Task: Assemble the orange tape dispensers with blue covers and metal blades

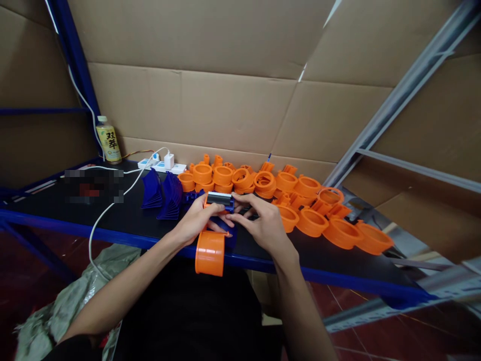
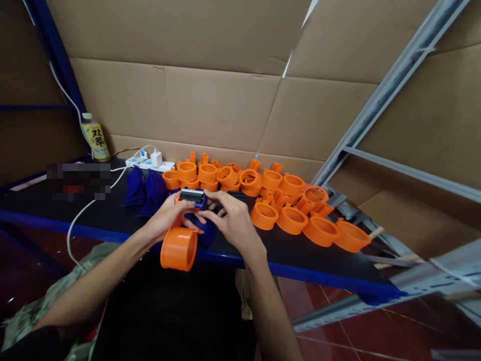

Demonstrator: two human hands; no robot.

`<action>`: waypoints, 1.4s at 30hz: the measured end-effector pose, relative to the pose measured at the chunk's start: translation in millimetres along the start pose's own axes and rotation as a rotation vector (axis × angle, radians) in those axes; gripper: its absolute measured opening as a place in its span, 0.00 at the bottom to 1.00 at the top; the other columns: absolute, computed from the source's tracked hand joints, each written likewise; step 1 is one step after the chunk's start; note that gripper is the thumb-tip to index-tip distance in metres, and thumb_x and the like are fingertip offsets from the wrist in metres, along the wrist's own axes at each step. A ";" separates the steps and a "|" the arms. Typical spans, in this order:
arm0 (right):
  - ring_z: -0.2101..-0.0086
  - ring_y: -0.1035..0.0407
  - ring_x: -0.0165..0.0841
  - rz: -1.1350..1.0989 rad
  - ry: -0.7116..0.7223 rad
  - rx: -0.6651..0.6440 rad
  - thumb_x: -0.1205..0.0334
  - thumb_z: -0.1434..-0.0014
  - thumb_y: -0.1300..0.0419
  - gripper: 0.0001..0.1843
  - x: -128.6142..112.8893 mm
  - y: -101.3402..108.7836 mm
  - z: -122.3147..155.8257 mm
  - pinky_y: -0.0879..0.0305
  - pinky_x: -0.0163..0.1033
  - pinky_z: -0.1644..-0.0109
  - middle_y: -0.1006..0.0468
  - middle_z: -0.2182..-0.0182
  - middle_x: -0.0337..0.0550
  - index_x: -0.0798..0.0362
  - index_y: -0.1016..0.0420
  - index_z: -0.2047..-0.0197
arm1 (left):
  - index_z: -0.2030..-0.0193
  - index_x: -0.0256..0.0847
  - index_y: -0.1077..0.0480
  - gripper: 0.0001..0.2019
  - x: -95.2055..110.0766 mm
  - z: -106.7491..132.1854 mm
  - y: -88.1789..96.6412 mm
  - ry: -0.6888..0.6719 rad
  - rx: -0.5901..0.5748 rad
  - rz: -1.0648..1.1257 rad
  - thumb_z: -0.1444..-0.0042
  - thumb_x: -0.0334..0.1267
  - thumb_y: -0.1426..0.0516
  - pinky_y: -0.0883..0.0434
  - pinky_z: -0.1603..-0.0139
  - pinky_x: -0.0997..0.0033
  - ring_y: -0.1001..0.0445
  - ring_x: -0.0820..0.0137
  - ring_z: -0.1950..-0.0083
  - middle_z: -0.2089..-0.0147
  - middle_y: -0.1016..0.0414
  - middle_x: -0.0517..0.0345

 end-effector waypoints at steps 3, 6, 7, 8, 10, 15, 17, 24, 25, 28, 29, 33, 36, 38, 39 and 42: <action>0.64 0.22 0.35 -0.042 -0.009 0.005 0.53 0.40 0.31 0.22 0.6 -0.4 -0.6 0.20 0.38 0.64 0.19 0.58 0.46 0.50 0.22 0.44 | 0.50 0.37 0.34 0.19 1.1 0.3 -0.2 0.012 -0.008 -0.009 0.46 0.37 0.36 0.17 0.71 0.61 0.16 0.58 0.64 0.60 0.18 0.48; 0.63 0.22 0.34 -0.083 -0.029 0.003 0.53 0.40 0.30 0.21 0.1 -0.1 -0.3 0.19 0.38 0.63 0.20 0.57 0.46 0.51 0.22 0.46 | 0.51 0.37 0.33 0.18 3.0 1.1 -1.2 0.016 0.000 -0.030 0.46 0.37 0.35 0.16 0.69 0.61 0.16 0.59 0.64 0.57 0.18 0.46; 0.63 0.23 0.34 -0.087 -0.035 0.000 0.53 0.40 0.30 0.21 -0.1 0.3 -0.2 0.19 0.38 0.64 0.20 0.58 0.46 0.51 0.22 0.46 | 0.51 0.36 0.32 0.18 3.3 1.2 -1.7 0.014 0.000 -0.033 0.46 0.37 0.35 0.16 0.70 0.62 0.16 0.59 0.64 0.57 0.18 0.46; 0.64 0.23 0.34 -0.088 -0.041 -0.006 0.53 0.41 0.30 0.22 -0.3 0.7 0.0 0.18 0.38 0.64 0.20 0.59 0.45 0.51 0.22 0.46 | 0.52 0.36 0.32 0.17 3.2 1.3 -2.2 0.012 -0.003 -0.034 0.46 0.38 0.35 0.16 0.70 0.62 0.16 0.59 0.64 0.56 0.18 0.46; 0.65 0.23 0.34 -0.085 -0.047 -0.017 0.52 0.41 0.30 0.22 -0.7 1.9 0.2 0.18 0.39 0.64 0.21 0.60 0.44 0.50 0.22 0.45 | 0.52 0.37 0.32 0.17 2.2 1.2 -3.1 0.006 -0.014 -0.030 0.46 0.38 0.35 0.17 0.71 0.62 0.16 0.58 0.64 0.56 0.18 0.45; 0.64 0.24 0.34 -0.082 -0.023 -0.024 0.54 0.41 0.30 0.22 -4.2 5.8 1.2 0.18 0.38 0.64 0.22 0.58 0.45 0.49 0.23 0.45 | 0.52 0.36 0.32 0.17 -1.0 0.9 -4.1 -0.013 -0.045 -0.061 0.45 0.39 0.36 0.17 0.71 0.59 0.16 0.56 0.64 0.60 0.17 0.47; 0.64 0.24 0.34 -0.074 -0.011 -0.027 0.54 0.41 0.30 0.21 -6.3 6.9 2.1 0.18 0.38 0.64 0.22 0.57 0.45 0.49 0.23 0.45 | 0.52 0.36 0.32 0.17 -1.3 1.2 -4.2 -0.013 -0.058 -0.082 0.45 0.40 0.36 0.17 0.70 0.59 0.16 0.56 0.64 0.62 0.18 0.48; 0.64 0.25 0.35 -0.048 0.000 -0.039 0.56 0.40 0.31 0.20 -9.9 7.6 4.3 0.19 0.39 0.64 0.23 0.60 0.46 0.50 0.23 0.46 | 0.49 0.37 0.35 0.18 -2.3 1.9 -1.2 -0.055 -0.074 -0.142 0.43 0.41 0.36 0.17 0.70 0.60 0.16 0.56 0.63 0.62 0.19 0.48; 0.64 0.25 0.35 -0.048 0.002 -0.040 0.56 0.40 0.31 0.20 -10.0 7.3 4.3 0.19 0.39 0.64 0.23 0.59 0.46 0.50 0.23 0.46 | 0.49 0.37 0.35 0.19 -2.9 2.0 -0.8 -0.058 -0.076 -0.145 0.42 0.41 0.36 0.17 0.70 0.60 0.16 0.56 0.63 0.61 0.19 0.48; 0.64 0.24 0.35 -0.084 0.000 -0.018 0.55 0.40 0.31 0.20 -8.4 6.7 3.6 0.19 0.39 0.65 0.22 0.58 0.47 0.49 0.22 0.46 | 0.48 0.37 0.34 0.19 -0.6 2.7 1.0 -0.072 -0.056 -0.121 0.43 0.39 0.35 0.17 0.69 0.59 0.16 0.56 0.60 0.55 0.20 0.46; 0.63 0.24 0.35 -0.104 -0.004 -0.002 0.54 0.40 0.31 0.20 -7.1 6.5 3.1 0.19 0.40 0.64 0.21 0.57 0.46 0.49 0.22 0.46 | 0.48 0.37 0.33 0.19 2.2 3.2 1.4 -0.074 -0.056 -0.097 0.44 0.38 0.35 0.16 0.68 0.58 0.16 0.56 0.58 0.52 0.20 0.46; 0.60 0.23 0.38 -0.123 -0.022 0.068 0.52 0.42 0.29 0.22 0.6 4.8 -0.2 0.19 0.43 0.59 0.20 0.56 0.46 0.48 0.21 0.46 | 0.47 0.36 0.28 0.19 19.5 6.4 -1.1 0.007 -0.232 0.106 0.46 0.36 0.35 0.18 0.54 0.45 0.20 0.48 0.45 0.42 0.23 0.39; 0.57 0.23 0.40 -0.120 -0.024 0.106 0.52 0.44 0.28 0.23 2.1 3.4 -2.8 0.20 0.46 0.56 0.20 0.52 0.48 0.48 0.20 0.46 | 0.44 0.35 0.27 0.19 30.1 7.9 1.2 0.067 -0.326 0.216 0.42 0.39 0.38 0.23 0.47 0.37 0.22 0.46 0.42 0.41 0.23 0.36; 0.55 0.23 0.40 -0.120 -0.021 0.091 0.53 0.43 0.28 0.24 -1.9 3.3 -3.7 0.20 0.46 0.55 0.20 0.49 0.48 0.46 0.21 0.44 | 0.44 0.33 0.26 0.21 32.5 6.6 6.5 0.053 -0.317 0.228 0.40 0.43 0.37 0.24 0.45 0.37 0.20 0.47 0.44 0.44 0.21 0.35; 0.55 0.23 0.39 -0.118 -0.024 0.080 0.54 0.41 0.30 0.24 -5.2 4.2 -3.7 0.20 0.45 0.54 0.21 0.48 0.47 0.45 0.21 0.42 | 0.45 0.33 0.25 0.21 32.7 5.5 9.8 0.031 -0.297 0.234 0.41 0.44 0.35 0.24 0.44 0.38 0.20 0.48 0.46 0.47 0.20 0.35; 0.56 0.23 0.37 -0.125 -0.063 0.075 0.54 0.35 0.36 0.20 -18.7 11.6 -0.6 0.21 0.43 0.55 0.20 0.48 0.46 0.44 0.22 0.40 | 0.55 0.33 0.22 0.17 32.1 1.8 20.9 -0.040 -0.184 0.263 0.46 0.44 0.31 0.24 0.42 0.43 0.18 0.52 0.50 0.56 0.17 0.42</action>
Point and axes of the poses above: each hand's wrist, its own z-axis away from the middle knuckle, its own y-axis out of the back of the hand, x = y × z, the point moved 4 cm from there along -z, towards the middle knuckle
